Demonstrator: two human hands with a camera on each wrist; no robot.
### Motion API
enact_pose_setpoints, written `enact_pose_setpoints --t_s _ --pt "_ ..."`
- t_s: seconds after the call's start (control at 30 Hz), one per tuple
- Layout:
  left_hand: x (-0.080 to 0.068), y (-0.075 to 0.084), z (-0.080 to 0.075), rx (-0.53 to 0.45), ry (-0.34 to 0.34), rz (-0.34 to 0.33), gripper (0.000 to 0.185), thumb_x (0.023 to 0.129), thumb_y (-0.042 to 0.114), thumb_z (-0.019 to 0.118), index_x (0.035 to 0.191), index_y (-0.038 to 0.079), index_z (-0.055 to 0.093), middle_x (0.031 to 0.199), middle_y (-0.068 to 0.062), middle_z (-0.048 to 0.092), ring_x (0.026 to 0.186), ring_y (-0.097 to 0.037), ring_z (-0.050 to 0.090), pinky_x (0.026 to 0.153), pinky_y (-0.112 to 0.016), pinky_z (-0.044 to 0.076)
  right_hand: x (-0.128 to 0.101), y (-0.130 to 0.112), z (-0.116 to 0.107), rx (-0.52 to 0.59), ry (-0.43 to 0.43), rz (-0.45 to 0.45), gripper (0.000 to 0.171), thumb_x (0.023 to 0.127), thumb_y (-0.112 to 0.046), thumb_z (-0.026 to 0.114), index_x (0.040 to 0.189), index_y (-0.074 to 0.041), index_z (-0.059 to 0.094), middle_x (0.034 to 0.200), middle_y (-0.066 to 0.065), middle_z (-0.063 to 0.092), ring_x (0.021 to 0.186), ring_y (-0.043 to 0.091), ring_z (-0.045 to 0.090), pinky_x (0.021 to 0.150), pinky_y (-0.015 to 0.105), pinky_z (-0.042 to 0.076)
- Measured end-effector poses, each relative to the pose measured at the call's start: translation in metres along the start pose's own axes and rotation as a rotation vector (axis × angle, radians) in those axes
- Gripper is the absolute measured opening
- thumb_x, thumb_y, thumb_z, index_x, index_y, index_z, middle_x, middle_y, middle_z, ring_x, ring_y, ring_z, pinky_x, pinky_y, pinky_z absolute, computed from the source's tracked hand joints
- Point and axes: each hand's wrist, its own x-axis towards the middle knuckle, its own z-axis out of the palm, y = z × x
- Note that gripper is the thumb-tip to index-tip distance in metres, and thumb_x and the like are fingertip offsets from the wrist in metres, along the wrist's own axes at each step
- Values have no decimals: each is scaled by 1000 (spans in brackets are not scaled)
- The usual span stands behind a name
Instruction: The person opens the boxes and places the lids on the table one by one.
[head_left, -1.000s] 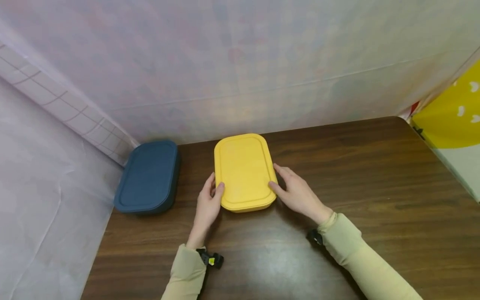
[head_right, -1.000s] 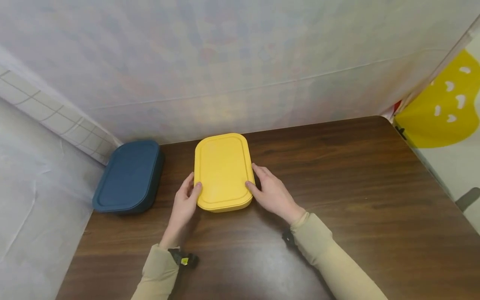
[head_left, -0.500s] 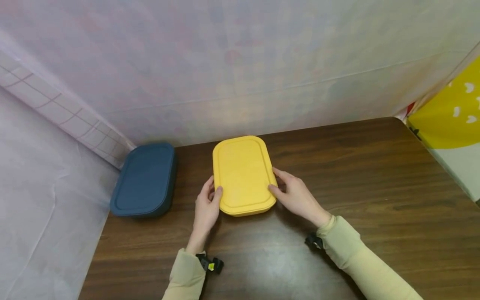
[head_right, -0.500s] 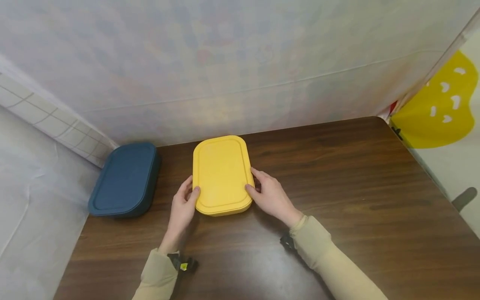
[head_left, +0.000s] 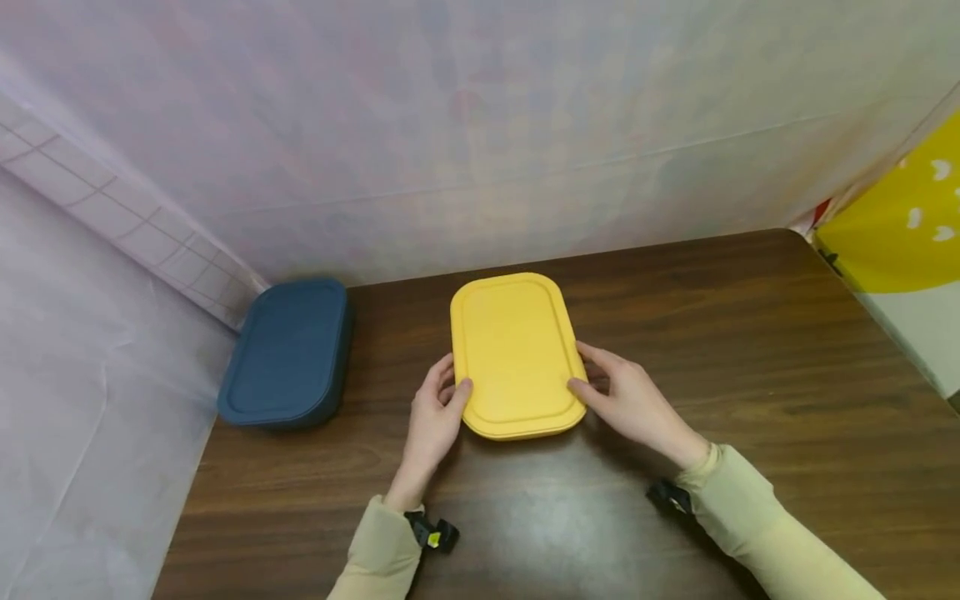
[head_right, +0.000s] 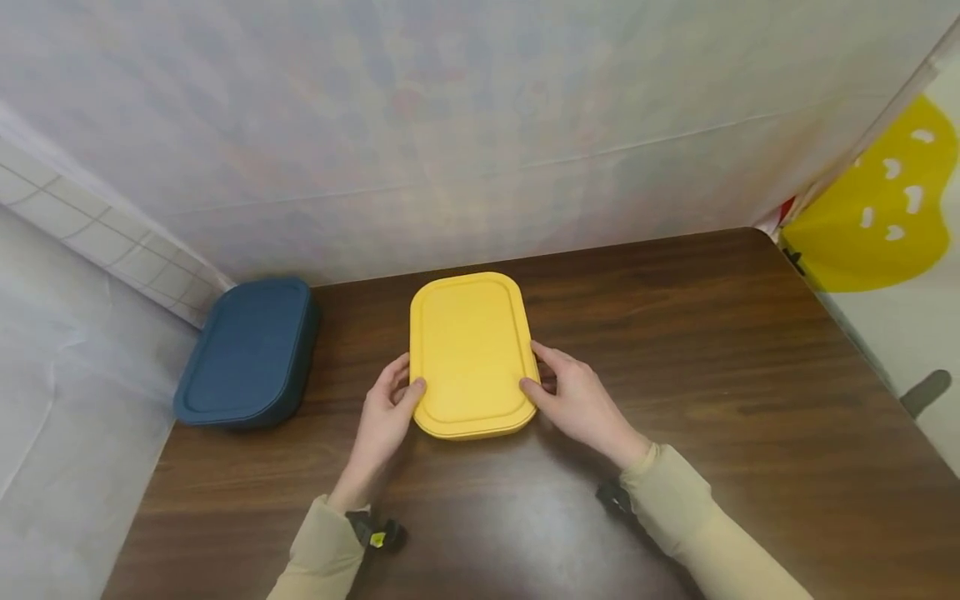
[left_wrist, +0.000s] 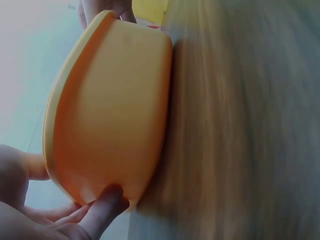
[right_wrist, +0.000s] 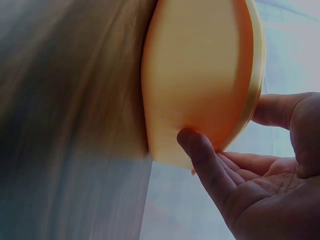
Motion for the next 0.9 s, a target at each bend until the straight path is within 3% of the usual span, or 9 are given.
enact_pose_setpoints --t_s 0.13,0.3,0.57,0.7,0.9 --pt "-4 2 6 11 -25 15 54 106 16 61 155 -2 46 147 -28 61 126 -41 70 102 -48 61 -8 3 -6 7 11 1 61 103 -18 67 154 8 45 133 29 69 106 34 76 78 29 62" --pt "-8 4 9 24 -41 26 51 105 15 61 152 -1 50 146 -28 62 125 -41 70 104 -49 60 -15 6 -9 14 23 15 61 103 -18 68 153 7 47 139 30 66 108 36 76 79 32 63" --pt "-4 9 18 -2 -49 64 50 104 16 63 151 1 53 140 -27 66 122 -41 72 101 -48 61 -20 11 -13 28 86 29 58 102 -16 69 151 8 49 136 31 67 105 38 76 81 26 62" --pt "-8 6 20 -33 -41 43 50 104 16 63 151 2 54 140 -24 67 124 -39 71 99 -45 62 -22 13 -13 50 89 50 57 102 -16 70 150 8 50 134 30 69 106 38 76 79 17 59" --pt "-17 2 21 -92 -22 7 48 104 14 65 149 1 56 143 -23 65 127 -37 70 99 -41 62 -25 12 -13 51 90 84 53 101 -16 69 145 11 55 128 31 72 109 39 76 83 22 61"
